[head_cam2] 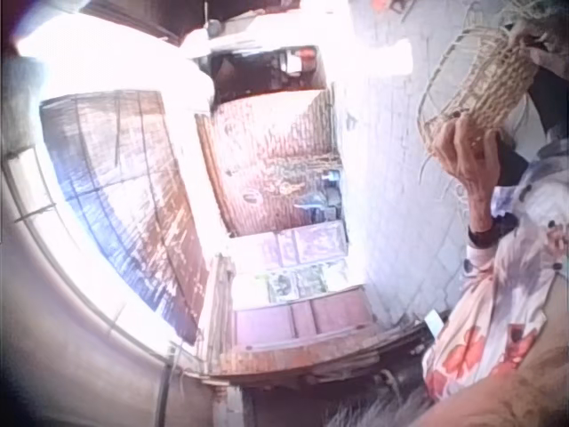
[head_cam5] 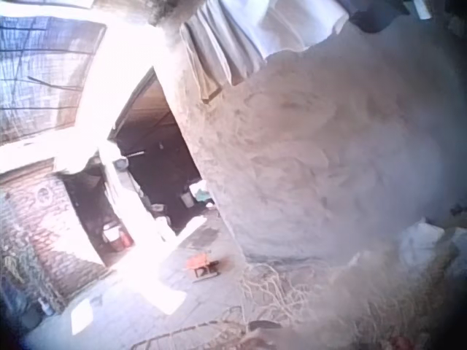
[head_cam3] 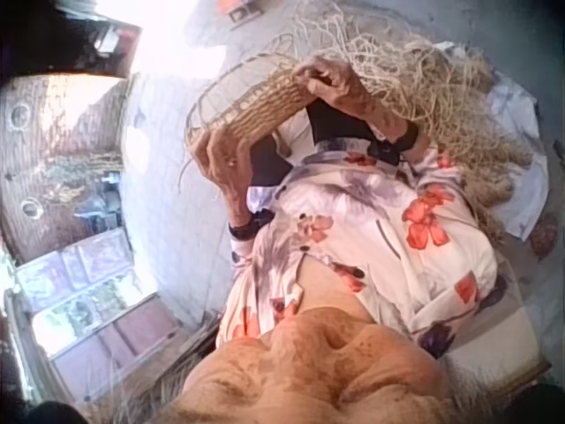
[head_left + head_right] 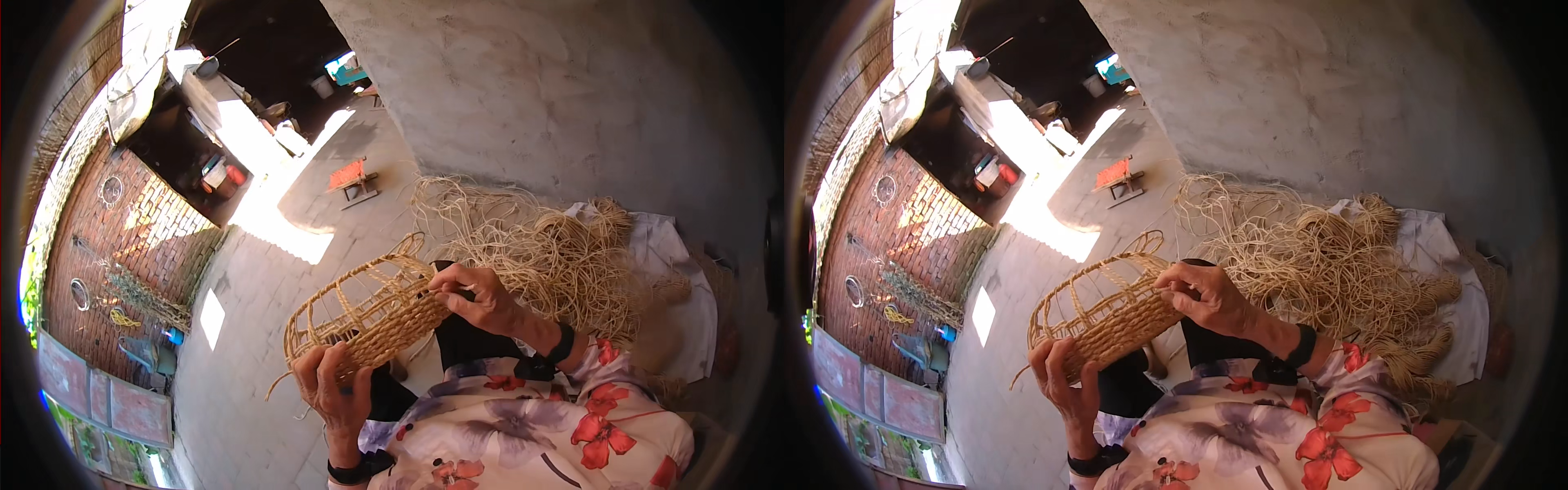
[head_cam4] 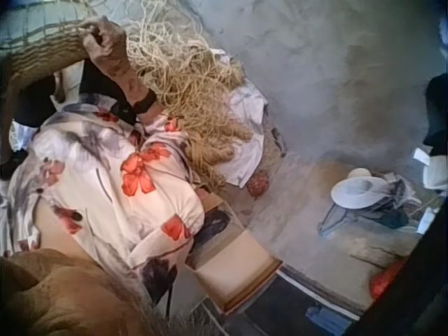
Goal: The person weaves a basket by hand, threading long plant fibers through the established frame of the basket and pulling them tight.
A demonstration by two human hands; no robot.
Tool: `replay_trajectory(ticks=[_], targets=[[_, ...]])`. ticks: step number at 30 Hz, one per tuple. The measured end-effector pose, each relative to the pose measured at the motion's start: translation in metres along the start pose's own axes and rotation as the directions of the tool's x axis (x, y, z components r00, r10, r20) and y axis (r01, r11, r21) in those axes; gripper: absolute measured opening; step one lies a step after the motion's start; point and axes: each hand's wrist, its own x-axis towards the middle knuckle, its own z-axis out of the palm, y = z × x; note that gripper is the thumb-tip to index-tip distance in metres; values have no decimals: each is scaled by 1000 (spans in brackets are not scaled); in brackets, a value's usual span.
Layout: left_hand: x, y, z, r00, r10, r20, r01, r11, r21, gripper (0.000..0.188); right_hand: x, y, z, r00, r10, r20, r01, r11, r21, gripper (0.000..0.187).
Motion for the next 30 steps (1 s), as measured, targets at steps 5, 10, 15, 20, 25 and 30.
replay_trajectory(ticks=[5,10,15,20,25,30], targets=[[1,2,-1,1000,8,11,-8,1000,15,43,1,3,7,998,61,17,-61,998,26,20],[-2,1,-3,1000,-3,18,3,1000,9,43,1,3,9,995,93,43,-97,991,90,17],[-3,1,-4,999,16,28,-17,999,37,42,1,5,8,996,74,53,-78,994,81,17],[-3,1,-4,999,17,40,-18,999,31,42,12,-28,8,984,-168,53,175,968,-181,25],[-3,1,-2,1000,18,-24,-18,1000,17,44,20,-32,28,957,-257,137,284,930,-233,28],[-2,2,-2,999,37,-12,-37,999,12,48,19,-39,29,952,-252,176,291,923,-252,37]])
